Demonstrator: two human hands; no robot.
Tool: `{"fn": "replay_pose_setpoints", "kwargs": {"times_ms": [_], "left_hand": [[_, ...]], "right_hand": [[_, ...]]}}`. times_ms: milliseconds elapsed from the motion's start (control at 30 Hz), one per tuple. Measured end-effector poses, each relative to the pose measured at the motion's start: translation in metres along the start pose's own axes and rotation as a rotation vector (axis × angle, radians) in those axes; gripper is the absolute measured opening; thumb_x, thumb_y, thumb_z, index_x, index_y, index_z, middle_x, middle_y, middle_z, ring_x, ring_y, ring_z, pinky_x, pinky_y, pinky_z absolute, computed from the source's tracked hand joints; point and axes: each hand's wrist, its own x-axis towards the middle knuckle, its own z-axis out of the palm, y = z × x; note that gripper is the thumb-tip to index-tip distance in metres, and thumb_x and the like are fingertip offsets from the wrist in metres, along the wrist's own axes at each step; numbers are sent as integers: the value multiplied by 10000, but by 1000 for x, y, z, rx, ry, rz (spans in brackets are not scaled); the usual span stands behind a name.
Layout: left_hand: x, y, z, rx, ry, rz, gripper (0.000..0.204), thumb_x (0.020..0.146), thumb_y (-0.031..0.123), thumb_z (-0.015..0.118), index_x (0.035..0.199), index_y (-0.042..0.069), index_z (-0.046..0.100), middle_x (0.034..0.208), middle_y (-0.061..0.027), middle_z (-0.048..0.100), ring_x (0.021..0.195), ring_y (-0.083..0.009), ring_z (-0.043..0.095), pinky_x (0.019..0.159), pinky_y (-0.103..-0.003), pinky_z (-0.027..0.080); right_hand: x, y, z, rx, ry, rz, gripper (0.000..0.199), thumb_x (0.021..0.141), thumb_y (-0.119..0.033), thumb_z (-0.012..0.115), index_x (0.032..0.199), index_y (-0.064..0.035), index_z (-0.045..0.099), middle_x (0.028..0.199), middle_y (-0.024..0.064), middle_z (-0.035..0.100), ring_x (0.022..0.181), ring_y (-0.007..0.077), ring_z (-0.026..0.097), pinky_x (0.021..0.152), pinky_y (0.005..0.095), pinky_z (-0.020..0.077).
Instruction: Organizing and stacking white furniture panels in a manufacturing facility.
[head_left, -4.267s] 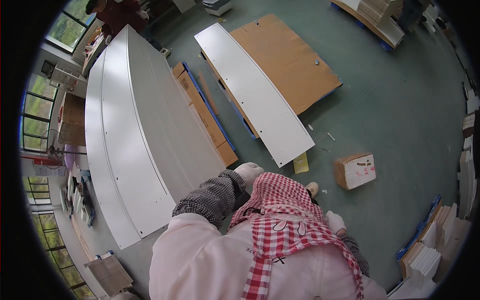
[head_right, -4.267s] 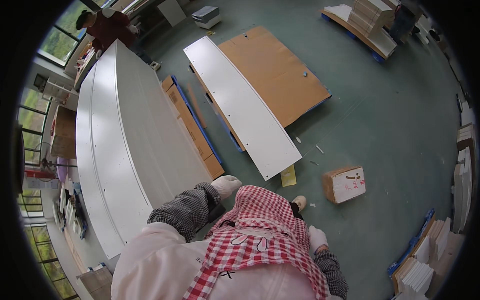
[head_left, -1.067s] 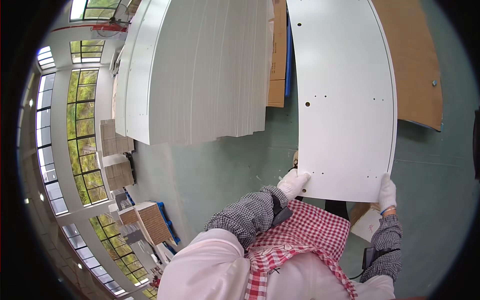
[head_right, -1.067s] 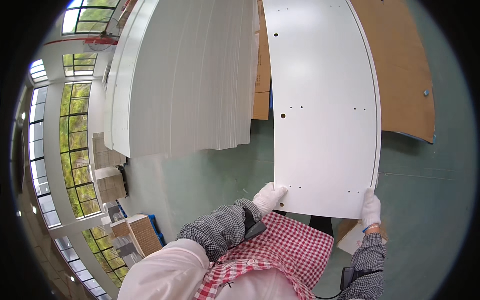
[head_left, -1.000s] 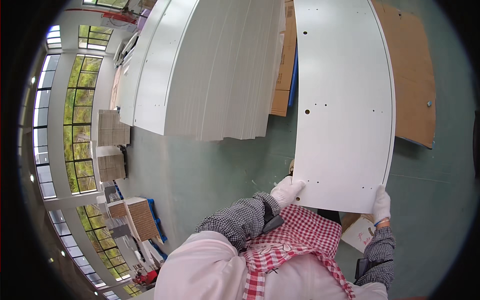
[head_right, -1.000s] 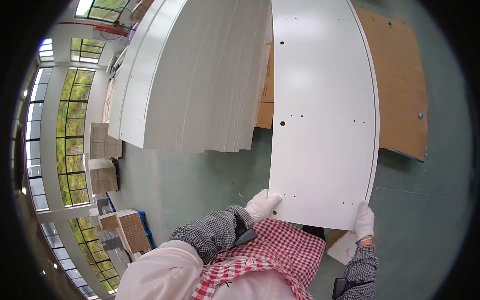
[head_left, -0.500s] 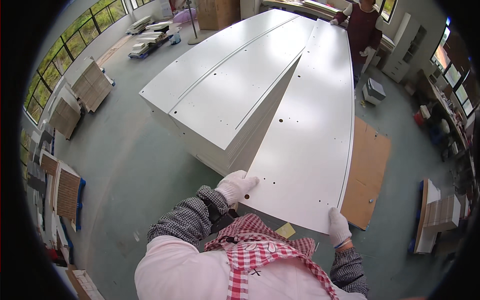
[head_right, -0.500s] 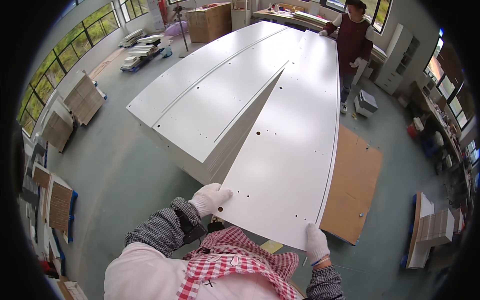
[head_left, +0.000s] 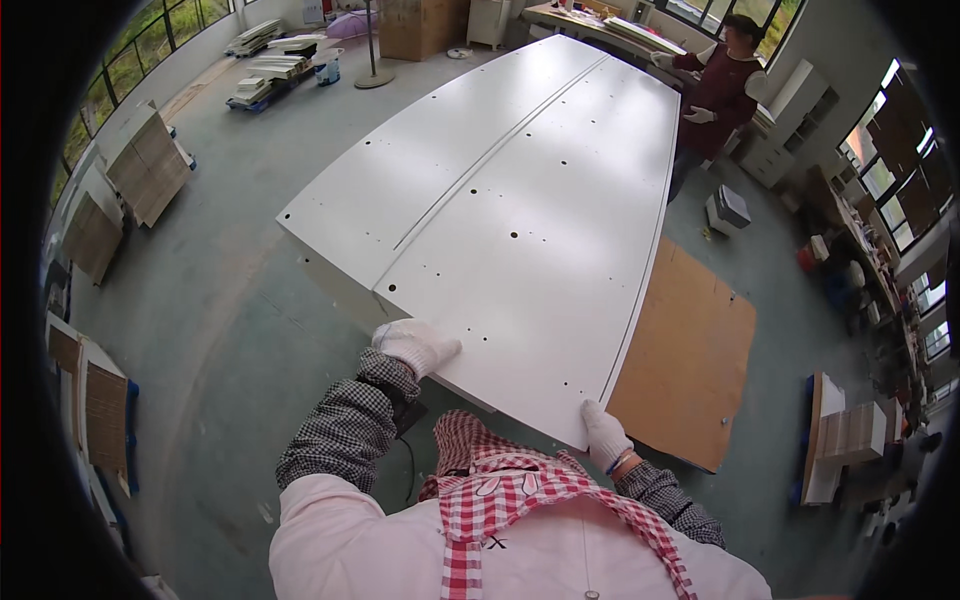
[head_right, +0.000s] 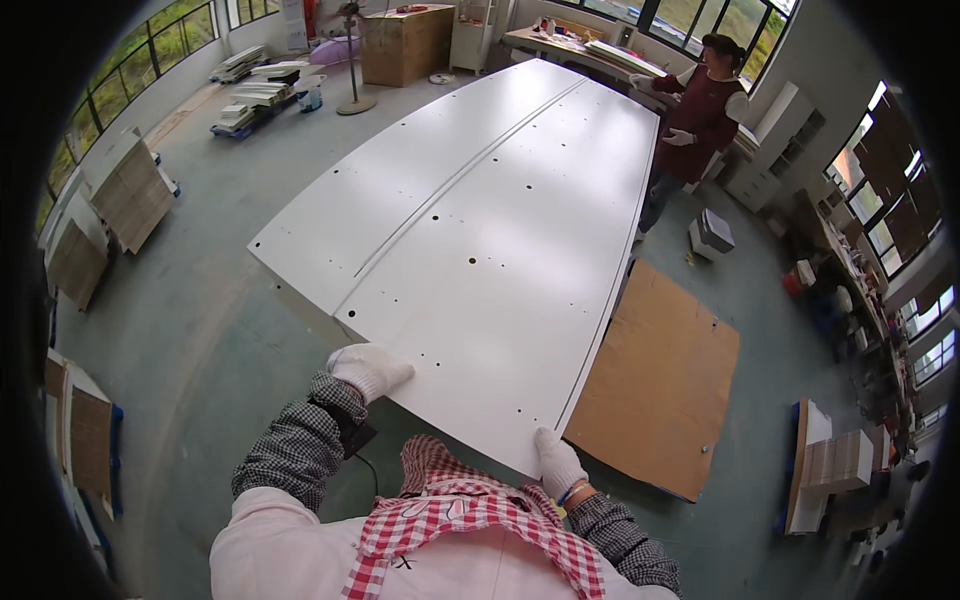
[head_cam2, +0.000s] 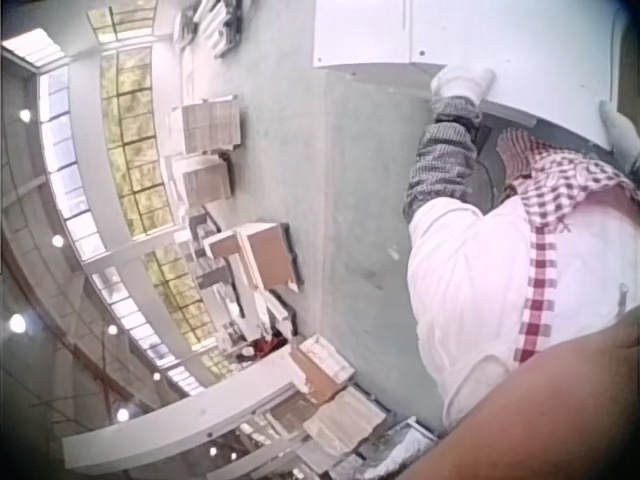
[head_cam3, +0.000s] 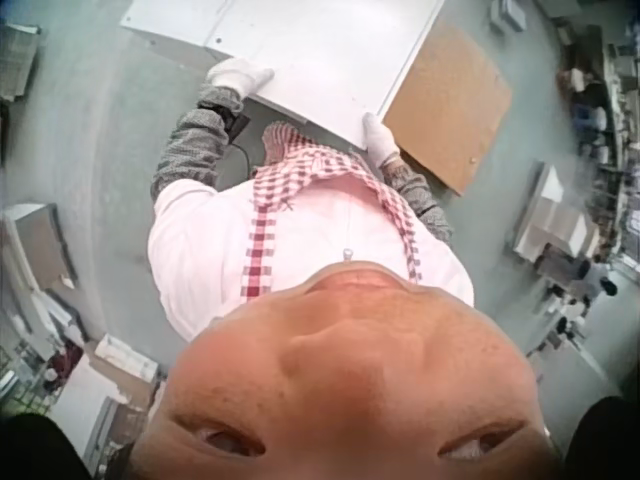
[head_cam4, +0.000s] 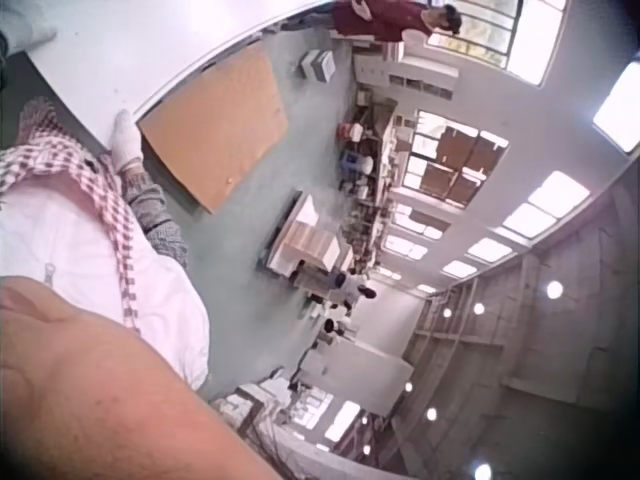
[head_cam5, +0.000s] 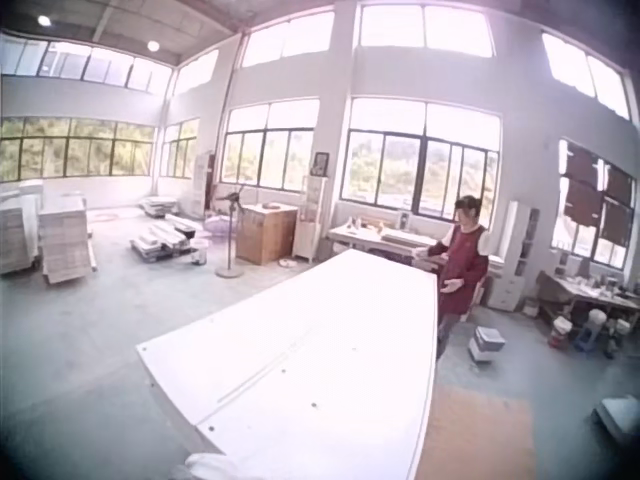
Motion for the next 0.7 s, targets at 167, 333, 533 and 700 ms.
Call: {"fn": "replay_pose_setpoints", "kwargs": {"times_ms": [167, 333, 533, 700], "left_hand": [[3, -48, 32, -384, 267, -226, 597, 851, 450, 688, 1172, -47, 614, 1117, -219, 684, 1029, -314, 679, 902, -400, 531], [61, -79, 108, -1777, 97, 19, 445, 946, 334, 658, 1204, -22, 586, 1047, -141, 683, 785, -245, 709, 674, -378, 620], [63, -69, 98, -1883, 139, 65, 360, 960, 190, 655, 1213, -48, 563, 1084, -151, 672, 921, -260, 704, 760, -407, 620], [77, -74, 90, -1844, 184, 13, 350, 949, 224, 671, 1175, -31, 598, 1017, -134, 670, 796, -232, 689, 681, -374, 618]], "right_hand": [[7, -45, 32, -196, -45, -93, 574, 1028, -457, 470, 1260, 53, 596, 1164, 229, 675, 1076, 319, 644, 925, 383, 498], [26, -87, 49, -395, 260, -261, 574, 926, -364, 649, 1335, 14, 512, 1213, 238, 654, 1127, 358, 632, 961, 398, 491], [46, -100, 48, -307, 322, -401, 563, 918, -257, 687, 1354, 15, 458, 1242, 196, 638, 1119, 303, 628, 965, 393, 492], [57, -116, 57, -334, 319, -403, 508, 929, -239, 675, 1314, 29, 477, 1205, 186, 635, 1084, 278, 625, 958, 379, 495]]}}
